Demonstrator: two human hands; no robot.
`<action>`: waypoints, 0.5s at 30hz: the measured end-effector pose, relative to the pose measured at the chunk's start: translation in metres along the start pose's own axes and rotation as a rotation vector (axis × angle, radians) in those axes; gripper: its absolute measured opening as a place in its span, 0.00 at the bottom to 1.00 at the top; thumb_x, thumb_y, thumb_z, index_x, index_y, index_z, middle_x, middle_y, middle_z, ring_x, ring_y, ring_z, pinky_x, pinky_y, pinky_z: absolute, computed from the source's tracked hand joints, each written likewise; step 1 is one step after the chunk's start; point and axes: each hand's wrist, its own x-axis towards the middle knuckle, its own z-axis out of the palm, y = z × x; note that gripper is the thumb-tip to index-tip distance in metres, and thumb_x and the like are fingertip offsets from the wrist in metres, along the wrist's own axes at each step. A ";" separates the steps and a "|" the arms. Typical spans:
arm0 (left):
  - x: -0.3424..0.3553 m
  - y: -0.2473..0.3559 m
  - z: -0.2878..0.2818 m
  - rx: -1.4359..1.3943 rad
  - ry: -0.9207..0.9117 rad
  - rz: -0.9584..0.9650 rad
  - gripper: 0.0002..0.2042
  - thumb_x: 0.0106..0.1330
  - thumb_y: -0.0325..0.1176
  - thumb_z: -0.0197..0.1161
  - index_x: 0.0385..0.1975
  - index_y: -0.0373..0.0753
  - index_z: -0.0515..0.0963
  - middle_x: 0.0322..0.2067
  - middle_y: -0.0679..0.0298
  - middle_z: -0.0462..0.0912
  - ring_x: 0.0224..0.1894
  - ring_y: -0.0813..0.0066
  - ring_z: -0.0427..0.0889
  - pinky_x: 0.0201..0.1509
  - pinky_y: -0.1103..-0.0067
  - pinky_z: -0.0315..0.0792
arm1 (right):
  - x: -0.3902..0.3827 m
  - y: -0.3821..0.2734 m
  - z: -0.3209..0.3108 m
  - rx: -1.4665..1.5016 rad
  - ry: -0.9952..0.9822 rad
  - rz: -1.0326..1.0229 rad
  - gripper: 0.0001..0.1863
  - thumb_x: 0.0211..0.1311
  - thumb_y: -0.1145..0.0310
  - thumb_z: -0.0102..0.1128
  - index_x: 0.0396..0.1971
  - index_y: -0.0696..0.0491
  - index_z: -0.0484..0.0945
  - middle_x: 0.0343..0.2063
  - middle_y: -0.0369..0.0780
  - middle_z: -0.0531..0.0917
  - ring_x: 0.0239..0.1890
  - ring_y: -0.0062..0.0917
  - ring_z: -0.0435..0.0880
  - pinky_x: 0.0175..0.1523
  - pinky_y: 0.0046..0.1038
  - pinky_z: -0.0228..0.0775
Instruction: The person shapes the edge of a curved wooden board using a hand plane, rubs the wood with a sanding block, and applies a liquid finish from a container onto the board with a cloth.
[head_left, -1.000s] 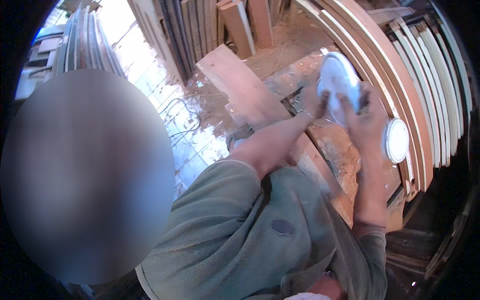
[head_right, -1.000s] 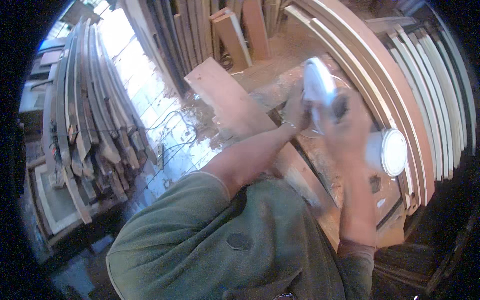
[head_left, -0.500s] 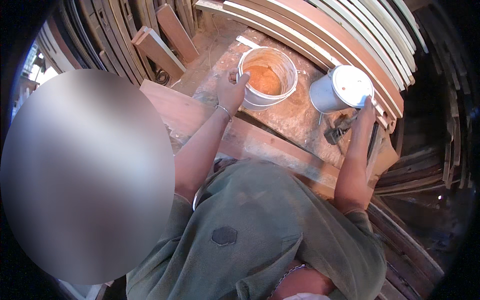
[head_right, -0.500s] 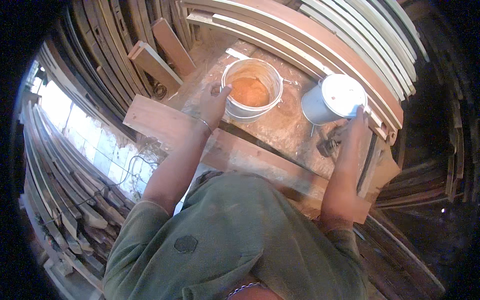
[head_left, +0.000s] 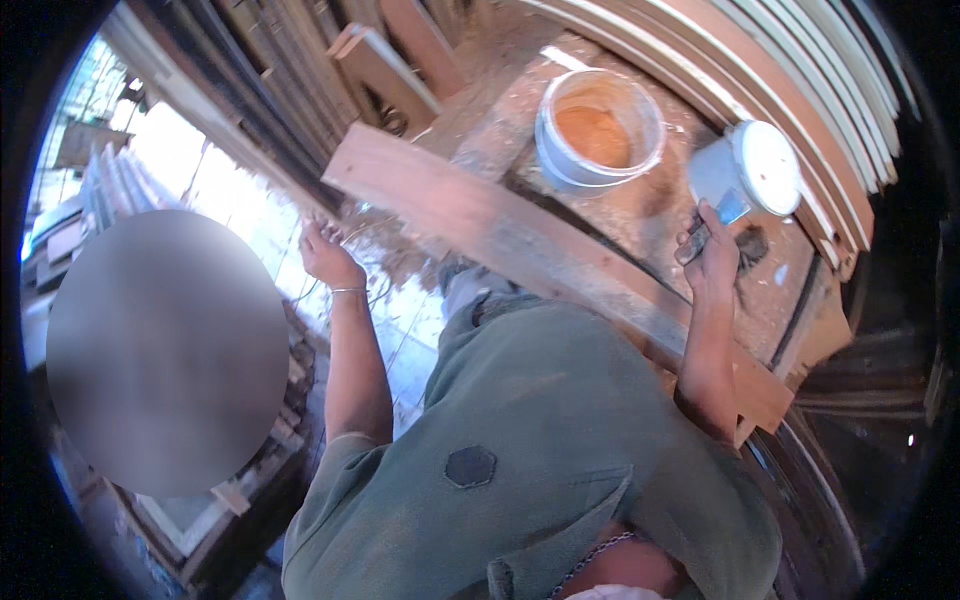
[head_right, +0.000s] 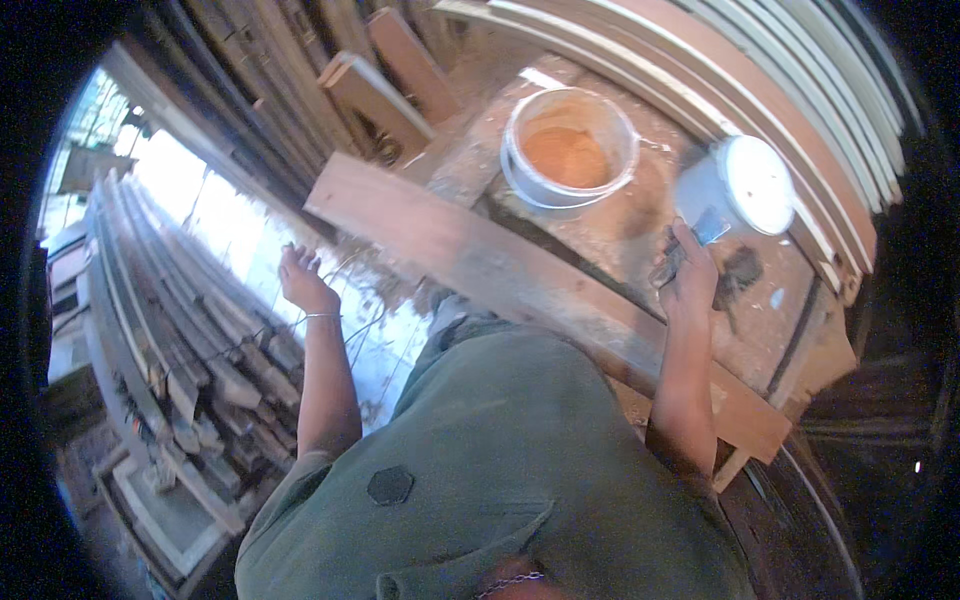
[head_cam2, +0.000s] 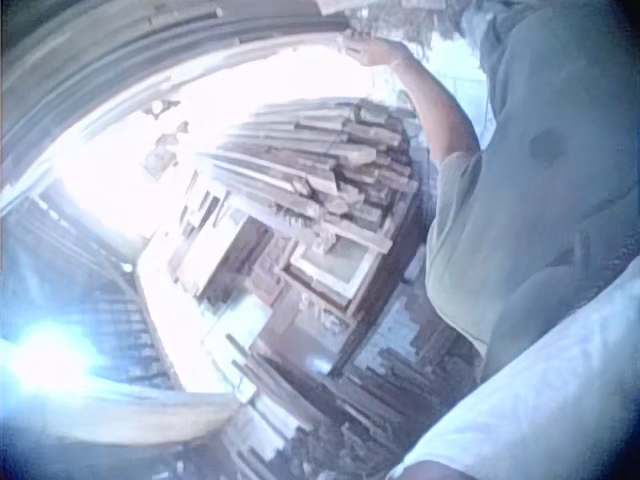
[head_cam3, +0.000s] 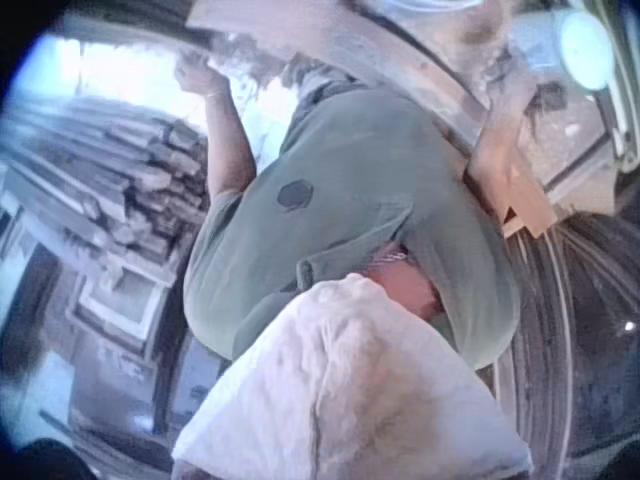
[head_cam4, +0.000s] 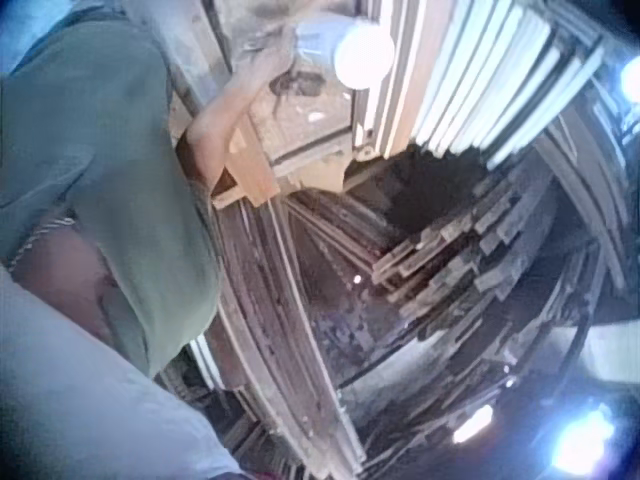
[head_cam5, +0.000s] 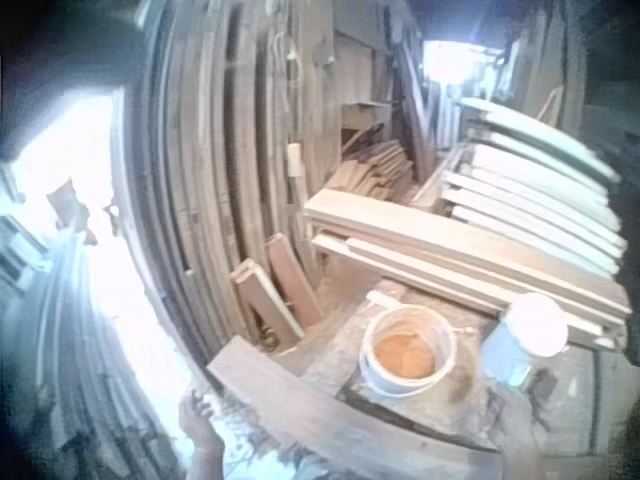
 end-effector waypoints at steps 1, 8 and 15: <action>0.007 -0.008 -0.018 0.020 0.126 -0.027 0.14 0.67 0.40 0.55 0.37 0.33 0.76 0.31 0.62 0.77 0.30 0.77 0.74 0.33 0.82 0.69 | 0.001 0.005 0.012 0.046 -0.006 -0.019 0.09 0.63 0.68 0.57 0.37 0.57 0.72 0.26 0.38 0.77 0.22 0.22 0.74 0.25 0.20 0.67; -0.017 -0.106 -0.209 1.049 0.051 -0.208 0.16 0.60 0.42 0.60 0.25 0.32 0.80 0.24 0.57 0.81 0.27 0.66 0.78 0.36 0.71 0.72 | 0.071 0.015 -0.035 -0.737 0.125 -0.505 0.23 0.66 0.60 0.51 0.52 0.62 0.68 0.30 0.40 0.79 0.22 0.21 0.77 0.23 0.25 0.67; -0.047 -0.226 -0.377 1.063 -0.056 -0.661 0.15 0.58 0.43 0.64 0.32 0.36 0.80 0.20 0.64 0.76 0.20 0.75 0.74 0.21 0.79 0.65 | -0.038 -0.016 0.094 -0.643 0.121 -0.421 0.23 0.65 0.62 0.50 0.57 0.55 0.69 0.25 0.38 0.75 0.19 0.18 0.74 0.19 0.18 0.63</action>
